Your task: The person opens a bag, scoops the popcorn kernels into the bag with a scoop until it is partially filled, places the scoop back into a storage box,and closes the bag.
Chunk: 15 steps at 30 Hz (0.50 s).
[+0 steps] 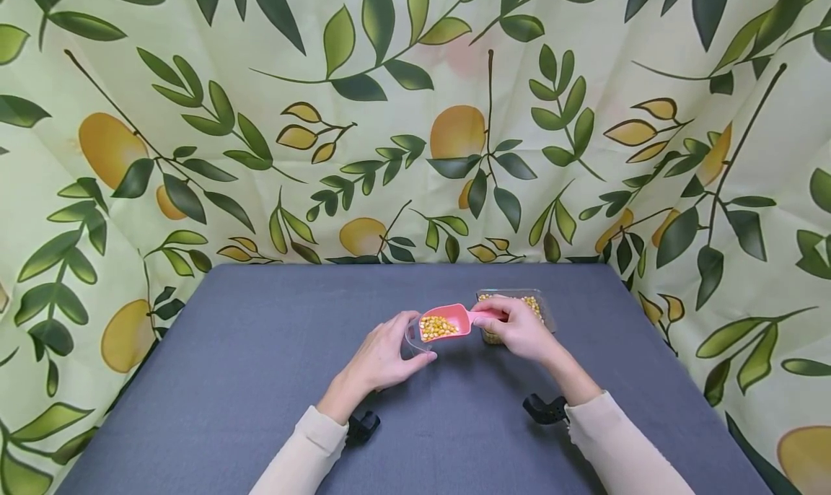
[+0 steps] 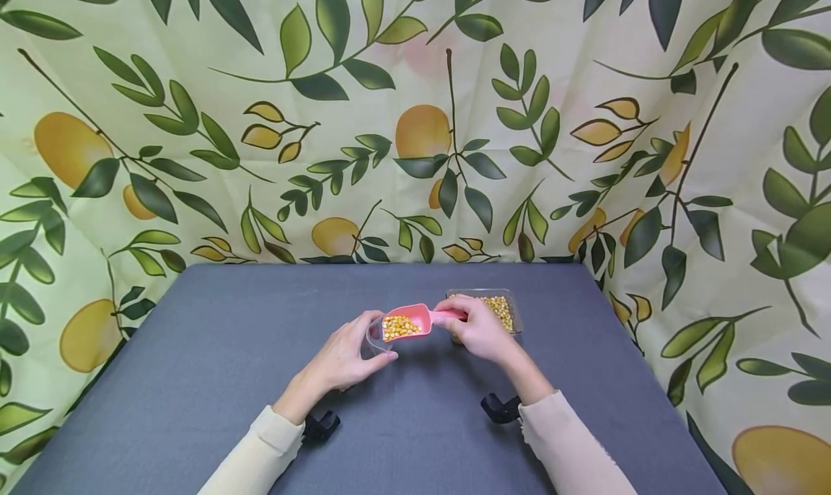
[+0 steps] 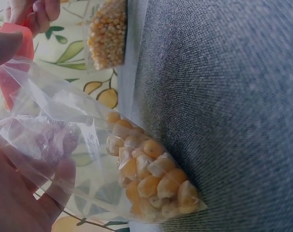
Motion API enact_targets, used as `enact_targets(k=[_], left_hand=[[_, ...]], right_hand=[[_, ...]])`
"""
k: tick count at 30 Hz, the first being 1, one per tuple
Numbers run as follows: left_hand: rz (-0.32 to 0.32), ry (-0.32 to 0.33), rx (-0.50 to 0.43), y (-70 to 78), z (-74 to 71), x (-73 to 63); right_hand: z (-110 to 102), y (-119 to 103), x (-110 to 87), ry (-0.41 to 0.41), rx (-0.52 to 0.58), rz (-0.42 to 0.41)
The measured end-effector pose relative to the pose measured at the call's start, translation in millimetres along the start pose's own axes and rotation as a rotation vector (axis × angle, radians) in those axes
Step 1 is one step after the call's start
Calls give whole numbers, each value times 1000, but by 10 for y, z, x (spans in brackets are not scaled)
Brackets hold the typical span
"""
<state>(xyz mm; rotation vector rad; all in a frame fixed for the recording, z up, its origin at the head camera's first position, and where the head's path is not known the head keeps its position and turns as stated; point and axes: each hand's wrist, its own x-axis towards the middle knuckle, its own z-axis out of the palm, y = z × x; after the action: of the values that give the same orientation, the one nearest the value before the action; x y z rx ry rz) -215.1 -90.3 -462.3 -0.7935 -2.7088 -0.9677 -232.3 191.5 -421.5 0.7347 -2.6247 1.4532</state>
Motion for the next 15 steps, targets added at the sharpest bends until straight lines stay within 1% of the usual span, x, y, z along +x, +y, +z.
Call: enact_targets(k=[5, 9, 15], left_hand=[[4, -5, -8, -9, 4, 1], [5, 0, -3, -16, -4, 2], [-12, 2, 6, -10, -5, 0]], right_hand=[[37, 0, 2, 2, -45, -20], [56, -47, 24, 10, -88, -56], [65, -125, 28, 17, -155, -93]])
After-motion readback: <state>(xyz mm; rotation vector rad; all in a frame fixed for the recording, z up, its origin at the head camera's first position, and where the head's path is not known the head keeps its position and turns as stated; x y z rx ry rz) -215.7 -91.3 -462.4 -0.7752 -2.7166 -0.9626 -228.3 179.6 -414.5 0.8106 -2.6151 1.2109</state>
